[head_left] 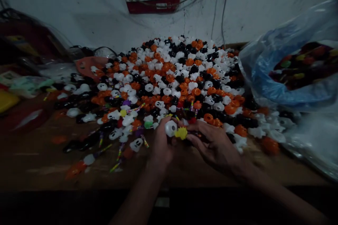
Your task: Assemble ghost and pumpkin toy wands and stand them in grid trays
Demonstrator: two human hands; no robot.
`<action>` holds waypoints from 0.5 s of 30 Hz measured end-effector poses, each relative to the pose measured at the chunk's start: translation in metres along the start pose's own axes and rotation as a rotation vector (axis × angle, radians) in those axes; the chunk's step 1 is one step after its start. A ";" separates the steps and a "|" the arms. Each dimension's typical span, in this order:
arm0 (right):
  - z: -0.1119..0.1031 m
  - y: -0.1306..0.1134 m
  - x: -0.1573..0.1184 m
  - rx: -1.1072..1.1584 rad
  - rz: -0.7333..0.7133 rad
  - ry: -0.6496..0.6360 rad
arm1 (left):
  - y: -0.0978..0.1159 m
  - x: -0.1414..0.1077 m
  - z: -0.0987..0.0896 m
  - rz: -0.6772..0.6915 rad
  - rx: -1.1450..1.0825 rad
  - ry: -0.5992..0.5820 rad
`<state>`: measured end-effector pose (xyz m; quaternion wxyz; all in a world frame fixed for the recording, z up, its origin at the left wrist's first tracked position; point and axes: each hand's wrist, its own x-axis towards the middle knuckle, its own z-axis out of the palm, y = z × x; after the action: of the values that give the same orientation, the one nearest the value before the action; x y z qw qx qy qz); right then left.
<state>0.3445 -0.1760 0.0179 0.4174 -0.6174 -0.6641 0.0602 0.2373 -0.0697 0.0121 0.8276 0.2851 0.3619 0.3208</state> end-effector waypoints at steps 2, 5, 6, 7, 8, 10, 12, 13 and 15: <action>0.012 -0.005 -0.001 -0.051 -0.021 0.048 | 0.003 -0.007 -0.008 0.099 0.004 0.007; 0.017 -0.009 -0.001 -0.191 -0.004 0.029 | 0.005 -0.014 -0.018 0.212 0.065 0.007; 0.019 -0.010 -0.002 -0.247 0.007 0.017 | 0.004 -0.016 -0.020 0.229 0.086 0.019; 0.021 -0.011 -0.002 -0.303 0.018 0.010 | 0.003 -0.018 -0.021 0.242 0.108 0.045; 0.023 -0.011 -0.003 -0.358 0.022 0.011 | 0.002 -0.020 -0.021 0.252 0.135 0.067; 0.027 -0.013 -0.004 -0.454 0.008 0.012 | -0.001 -0.023 -0.021 0.280 0.193 0.092; 0.030 -0.014 -0.006 -0.522 -0.027 0.020 | -0.003 -0.025 -0.021 0.317 0.269 0.093; 0.031 -0.015 -0.007 -0.544 -0.046 0.030 | -0.003 -0.025 -0.022 0.341 0.307 0.086; 0.031 -0.016 -0.007 -0.565 -0.085 0.056 | -0.004 -0.023 -0.024 0.407 0.390 0.082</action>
<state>0.3115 -0.1726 0.0041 0.2493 -0.6823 -0.6680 -0.1618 0.2072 -0.0833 0.0052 0.6603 0.4923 0.3852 0.4162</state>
